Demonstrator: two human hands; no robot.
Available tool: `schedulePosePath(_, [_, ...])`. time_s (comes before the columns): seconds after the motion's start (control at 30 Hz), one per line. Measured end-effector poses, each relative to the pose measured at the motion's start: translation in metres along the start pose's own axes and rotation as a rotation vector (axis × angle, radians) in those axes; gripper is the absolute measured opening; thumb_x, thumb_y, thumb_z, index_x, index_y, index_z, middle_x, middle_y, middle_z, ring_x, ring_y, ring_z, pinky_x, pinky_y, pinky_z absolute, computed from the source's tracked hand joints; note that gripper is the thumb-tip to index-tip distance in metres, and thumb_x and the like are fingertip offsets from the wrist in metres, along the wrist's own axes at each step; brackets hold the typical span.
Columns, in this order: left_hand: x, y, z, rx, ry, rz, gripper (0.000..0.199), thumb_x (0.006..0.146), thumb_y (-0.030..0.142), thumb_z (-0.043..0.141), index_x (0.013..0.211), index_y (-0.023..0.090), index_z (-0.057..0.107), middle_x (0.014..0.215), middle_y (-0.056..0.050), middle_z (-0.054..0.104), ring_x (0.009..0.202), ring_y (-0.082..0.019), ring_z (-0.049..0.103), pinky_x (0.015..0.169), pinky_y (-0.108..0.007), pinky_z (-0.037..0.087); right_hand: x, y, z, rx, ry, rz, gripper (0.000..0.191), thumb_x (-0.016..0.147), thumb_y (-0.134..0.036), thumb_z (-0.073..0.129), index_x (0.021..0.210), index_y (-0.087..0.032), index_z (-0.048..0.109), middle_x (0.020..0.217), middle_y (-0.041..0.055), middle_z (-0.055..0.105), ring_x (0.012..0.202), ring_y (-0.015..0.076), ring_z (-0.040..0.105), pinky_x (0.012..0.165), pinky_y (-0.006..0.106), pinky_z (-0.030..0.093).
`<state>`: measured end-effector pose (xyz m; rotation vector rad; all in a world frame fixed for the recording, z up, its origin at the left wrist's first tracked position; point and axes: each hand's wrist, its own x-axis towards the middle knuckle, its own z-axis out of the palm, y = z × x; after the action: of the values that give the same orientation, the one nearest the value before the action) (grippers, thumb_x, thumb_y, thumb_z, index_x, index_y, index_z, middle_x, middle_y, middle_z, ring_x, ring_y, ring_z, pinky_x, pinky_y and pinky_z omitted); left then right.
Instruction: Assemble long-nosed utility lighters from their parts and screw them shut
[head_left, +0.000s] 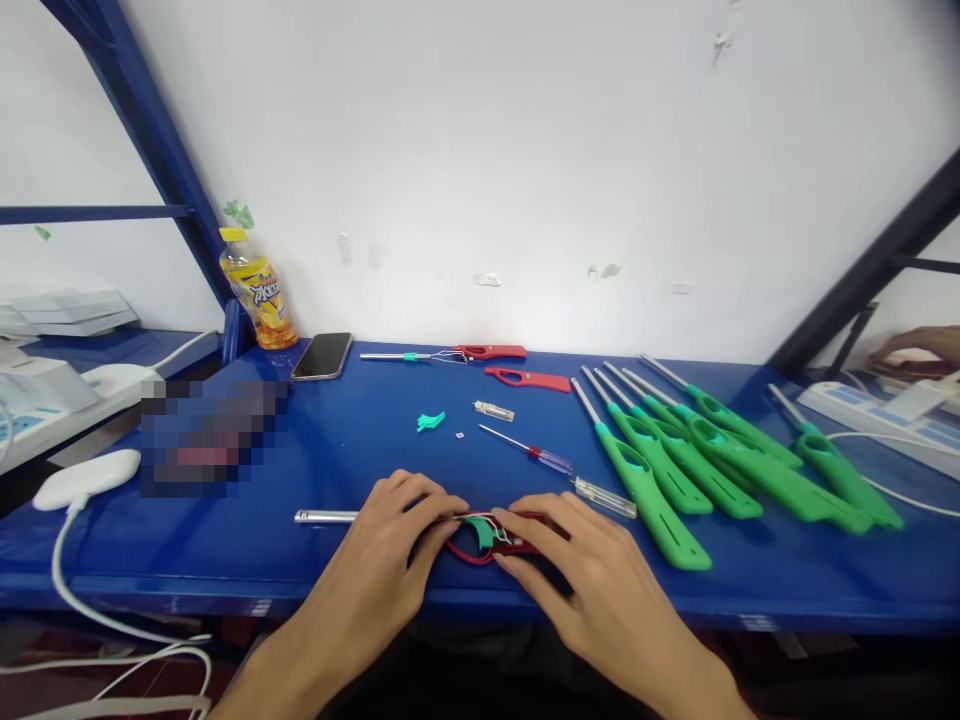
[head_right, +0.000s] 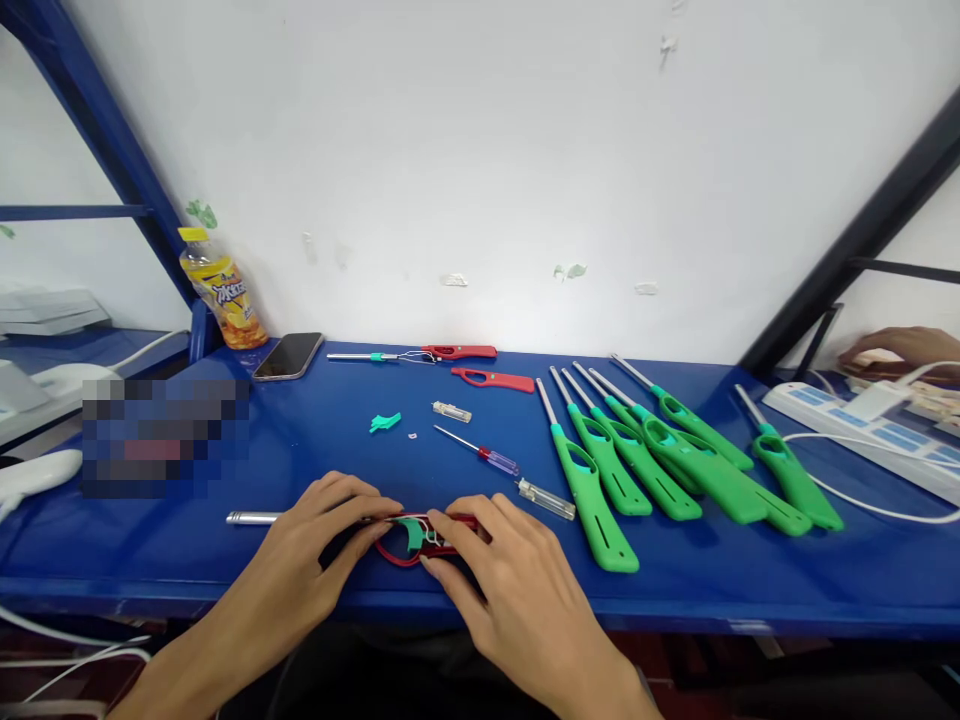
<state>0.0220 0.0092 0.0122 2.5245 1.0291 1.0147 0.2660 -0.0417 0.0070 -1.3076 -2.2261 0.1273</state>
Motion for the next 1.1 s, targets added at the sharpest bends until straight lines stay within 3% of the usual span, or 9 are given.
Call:
schedulePosePath(0.37, [-0.0028,-0.0009,-0.0011,-0.024,-0.008,-0.010,0.021,0.109,0.018,0.054,0.115,0.027,0.073,0.108,-0.003,0.067,0.104,-0.022,0.058,0.090,-0.036,0.053,-0.0016,0.0009,-0.0005,0.055,0.090,-0.043,0.025,0.110,-0.028,0.056,0.131,-0.032,0.068,0.129,0.0031,0.071,0.108,0.0228,0.069,0.095,0.041,0.059])
schedulePosePath(0.57, [-0.0018,0.0037,-0.0019,0.024,-0.037,-0.043,0.022,0.110,0.020,0.051,0.114,0.027,0.071,0.111,-0.004,0.064,0.106,-0.024,0.057,0.093,-0.041,0.052,0.0002,-0.0014,-0.0029,0.061,0.035,-0.012,0.024,0.111,-0.028,0.053,0.129,-0.032,0.068,0.129,0.0029,0.070,0.110,0.0226,0.069,0.096,0.041,0.058])
schedulePosePath(0.73, [-0.0043,0.0063,-0.0021,0.089,-0.028,0.004,0.014,0.105,0.033,0.066,0.117,0.026,0.068,0.113,-0.005,0.064,0.108,-0.027,0.055,0.098,-0.048,0.048,0.0007,-0.0014,-0.0043,0.056,0.008,0.002,0.024,0.111,-0.028,0.052,0.131,-0.032,0.067,0.128,0.0038,0.070,0.111,0.0237,0.068,0.097,0.041,0.057])
schedulePosePath(1.1, [-0.0081,0.0075,-0.0010,0.137,-0.048,0.068,0.022,0.102,0.030,0.071,0.122,0.025,0.061,0.115,-0.005,0.064,0.109,-0.028,0.054,0.098,-0.048,0.045,0.0015,-0.0022,-0.0033,0.078,-0.006,0.018,0.026,0.111,-0.028,0.053,0.133,-0.033,0.065,0.127,0.0028,0.070,0.109,0.0235,0.067,0.095,0.042,0.057])
